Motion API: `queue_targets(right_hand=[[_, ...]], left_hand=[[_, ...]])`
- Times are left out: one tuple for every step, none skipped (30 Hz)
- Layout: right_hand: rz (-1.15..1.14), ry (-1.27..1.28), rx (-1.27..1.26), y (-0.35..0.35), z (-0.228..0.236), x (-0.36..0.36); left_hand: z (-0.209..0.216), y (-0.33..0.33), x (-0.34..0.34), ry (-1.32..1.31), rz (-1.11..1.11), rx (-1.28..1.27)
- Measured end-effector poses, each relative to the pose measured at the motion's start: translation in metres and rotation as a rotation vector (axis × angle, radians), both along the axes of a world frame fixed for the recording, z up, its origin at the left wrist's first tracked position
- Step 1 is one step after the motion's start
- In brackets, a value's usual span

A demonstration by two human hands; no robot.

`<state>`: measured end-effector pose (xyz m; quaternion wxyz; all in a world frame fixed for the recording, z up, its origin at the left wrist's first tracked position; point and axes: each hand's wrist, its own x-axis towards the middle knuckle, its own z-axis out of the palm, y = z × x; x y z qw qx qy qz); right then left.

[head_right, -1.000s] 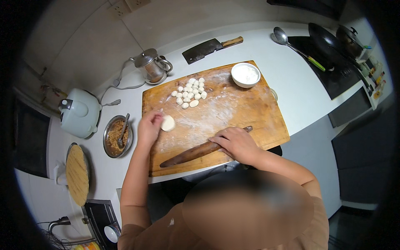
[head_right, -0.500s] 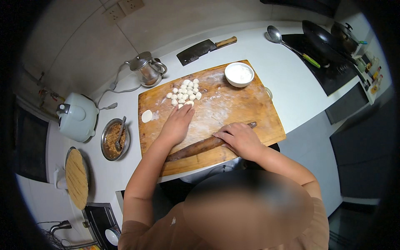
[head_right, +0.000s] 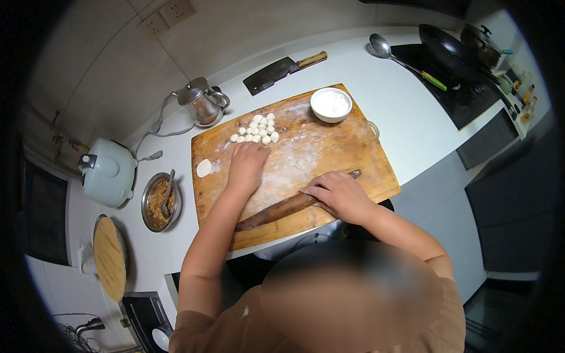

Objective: The person rolls small dough balls into flat circular discs using a wooden rolling pin on a floured cutting board. The person repeatedly picks up a dough ball, flattens it with the rolling pin, and places the finished disc aside on the board.

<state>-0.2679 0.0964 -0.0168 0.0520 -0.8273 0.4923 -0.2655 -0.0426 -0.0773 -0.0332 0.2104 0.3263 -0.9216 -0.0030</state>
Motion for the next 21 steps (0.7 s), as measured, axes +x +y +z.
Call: queue_targets(right_hand=[[0.001,-0.004,0.002,0.0,0.0,-0.001],[0.006,-0.002,0.005,0.0,0.0,-0.002],[0.012,-0.001,0.009,0.0,0.002,-0.004],[0.017,0.0,0.013,0.0,0.003,-0.007],[0.03,-0.006,0.026,0.0,0.003,-0.008],[0.042,-0.012,0.038,-0.001,0.004,-0.011],[0.055,-0.017,0.051,-0.001,0.003,-0.012],[0.06,-0.015,0.054,-0.001,0.001,-0.013],[0.065,-0.012,0.057,-0.002,-0.003,-0.014],[0.069,-0.01,0.06,-0.002,-0.006,-0.014],[0.076,-0.016,0.056,-0.003,-0.006,-0.013],[0.082,-0.022,0.053,-0.003,-0.006,-0.012],[0.089,-0.028,0.049,-0.004,-0.005,-0.012],[0.087,-0.024,0.051,-0.004,-0.006,-0.012],[0.085,-0.019,0.053,-0.004,-0.006,-0.012],[0.083,-0.015,0.056,-0.005,-0.006,-0.012],[0.083,-0.016,0.057,-0.005,-0.006,-0.013],[0.084,-0.017,0.058,-0.005,-0.006,-0.013],[0.085,-0.018,0.06,-0.005,-0.006,-0.013],[0.081,-0.016,0.057,-0.005,-0.006,-0.013],[0.078,-0.014,0.054,-0.005,-0.006,-0.013]], left_hand=[[0.001,0.004,-0.001,-0.04,0.0,0.054],[0.003,0.01,0.001,-0.084,0.004,0.11],[0.005,0.018,0.005,-0.038,-0.02,0.223],[0.007,0.026,0.01,0.007,-0.045,0.337],[0.008,0.03,0.016,0.052,-0.066,0.451],[0.007,0.03,0.022,0.069,-0.097,0.513],[0.007,0.03,0.028,0.086,-0.128,0.576],[0.008,0.029,0.032,0.106,-0.161,0.634],[0.008,0.027,0.035,0.089,-0.149,0.686],[0.008,0.023,0.036,0.071,-0.136,0.737],[0.009,0.02,0.036,0.055,-0.126,0.787],[0.01,0.018,0.034,0.032,-0.13,0.783],[0.012,0.018,0.033,0.008,-0.135,0.779],[0.013,0.016,0.032,-0.015,-0.14,0.775],[0.012,0.013,0.031,-0.031,-0.164,0.769],[0.01,0.009,0.03,-0.047,-0.187,0.763],[0.009,0.006,0.029,-0.063,-0.21,0.757],[0.009,0.005,0.028,-0.074,-0.203,0.752],[0.009,0.004,0.027,-0.084,-0.196,0.746],[0.009,0.004,0.026,-0.097,-0.189,0.74],[0.01,0.006,0.026,-0.078,-0.185,0.729]])
